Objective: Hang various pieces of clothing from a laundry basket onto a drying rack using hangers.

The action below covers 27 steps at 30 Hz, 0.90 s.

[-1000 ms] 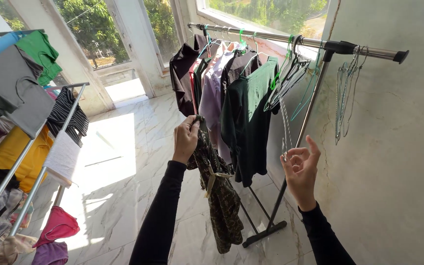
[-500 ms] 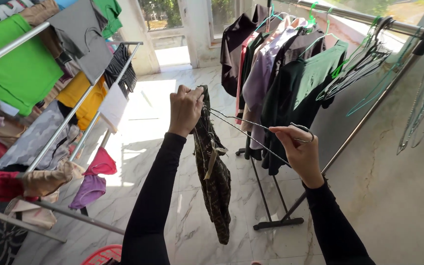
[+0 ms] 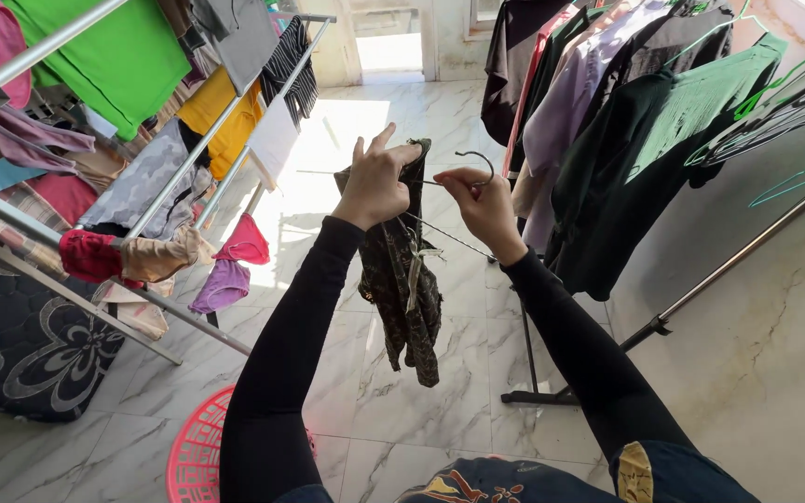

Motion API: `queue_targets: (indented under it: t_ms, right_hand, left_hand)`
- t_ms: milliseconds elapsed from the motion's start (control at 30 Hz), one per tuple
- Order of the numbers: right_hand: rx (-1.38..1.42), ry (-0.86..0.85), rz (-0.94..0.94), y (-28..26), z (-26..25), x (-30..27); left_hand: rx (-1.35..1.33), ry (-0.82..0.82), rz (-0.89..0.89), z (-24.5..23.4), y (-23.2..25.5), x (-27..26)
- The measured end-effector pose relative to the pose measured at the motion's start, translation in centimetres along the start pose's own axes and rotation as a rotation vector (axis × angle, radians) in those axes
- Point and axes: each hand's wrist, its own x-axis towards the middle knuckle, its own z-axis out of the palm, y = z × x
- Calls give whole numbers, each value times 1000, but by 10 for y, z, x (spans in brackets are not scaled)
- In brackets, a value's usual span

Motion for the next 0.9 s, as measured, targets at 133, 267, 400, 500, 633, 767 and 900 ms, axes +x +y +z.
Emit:
queue_targets:
  t_ms: [133,267,400,500,633,767,900]
  right_hand:
    - [32,-5,-83,8,13,8]
    - [-203,-135,-70,-24,-4,6]
    - [-145,-130,46,-47,-16,-1]
    - [-158,-107,-15,-36,15,2]
    - [-72,-54,-260,33,45,21]
    - [318,-138,-134,40,36,37]
    - [469,-202,76,28,31,34]
  left_hand:
    - [-25,62,-18,23,-27,-15]
    - [-72,175,-125,10,-62,-26]
    - [-178,193,-161,7,-66,-34]
    - [-320,125,-221,15,-31,-33]
    - [-53,117,-22,6,-17,-28]
    - [26,-257,-132,-47,-9,-19]
    - [-5,-389,-197,-65,-16,-11]
